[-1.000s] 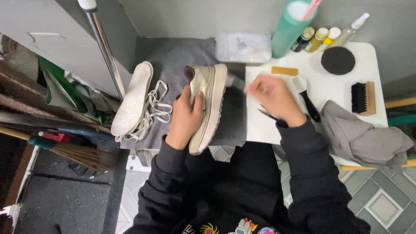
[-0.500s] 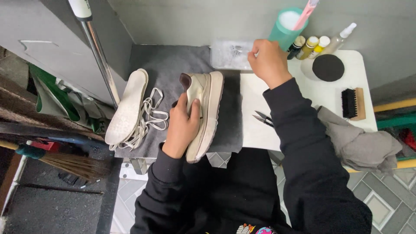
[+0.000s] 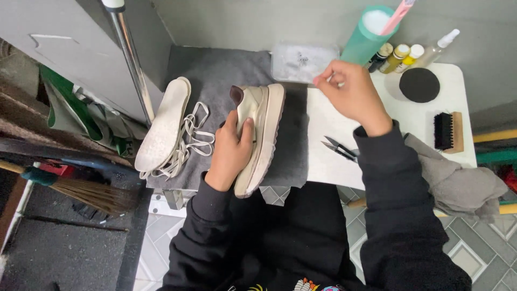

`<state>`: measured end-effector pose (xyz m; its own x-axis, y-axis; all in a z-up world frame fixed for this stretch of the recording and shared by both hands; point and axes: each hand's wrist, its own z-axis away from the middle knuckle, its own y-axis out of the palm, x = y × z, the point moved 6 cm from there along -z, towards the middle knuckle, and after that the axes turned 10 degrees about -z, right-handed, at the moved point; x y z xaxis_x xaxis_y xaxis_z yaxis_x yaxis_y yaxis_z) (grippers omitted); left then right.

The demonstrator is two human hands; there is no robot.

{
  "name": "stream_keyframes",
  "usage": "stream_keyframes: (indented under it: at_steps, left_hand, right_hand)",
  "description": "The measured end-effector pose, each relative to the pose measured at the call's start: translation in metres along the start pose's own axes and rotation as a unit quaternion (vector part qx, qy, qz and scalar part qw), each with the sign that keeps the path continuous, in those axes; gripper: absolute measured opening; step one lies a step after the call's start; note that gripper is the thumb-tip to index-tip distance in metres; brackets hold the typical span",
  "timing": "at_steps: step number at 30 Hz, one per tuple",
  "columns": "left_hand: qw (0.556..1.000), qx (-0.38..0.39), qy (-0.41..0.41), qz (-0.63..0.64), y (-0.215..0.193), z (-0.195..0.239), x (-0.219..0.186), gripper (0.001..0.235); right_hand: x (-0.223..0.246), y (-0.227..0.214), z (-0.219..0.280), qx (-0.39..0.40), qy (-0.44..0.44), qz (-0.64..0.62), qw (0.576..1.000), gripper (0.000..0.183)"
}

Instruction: The person cleans a beige sneaker by repeatedly dipping a small brush into a container of soapy water and scrubbing the shoe's sole and side panels. The person holds the shoe steady with one hand while scrubbing with the other, occasionally rotating the shoe to access different areas.

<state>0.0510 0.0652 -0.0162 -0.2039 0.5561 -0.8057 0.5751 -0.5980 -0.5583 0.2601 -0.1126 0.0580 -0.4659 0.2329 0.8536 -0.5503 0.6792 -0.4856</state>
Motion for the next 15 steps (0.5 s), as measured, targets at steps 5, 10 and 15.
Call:
stream_keyframes:
  at_steps: [5,10,15]
  left_hand:
    - [1.000,0.004,0.002,-0.003,0.000,0.000,0.001,0.035]
    - [1.000,0.003,0.009,-0.002,0.001,-0.002,0.004,0.036]
    - [1.000,0.004,0.011,-0.002,-0.003,0.000,-0.010,0.036]
  right_hand:
    - [0.027,0.028,0.042,0.119,0.041,-0.131,0.983,0.004]
    - [0.012,0.045,0.065,0.181,0.068,-0.141,0.971,0.005]
    - [0.015,0.050,0.071,0.214,0.079,-0.164,0.960,0.006]
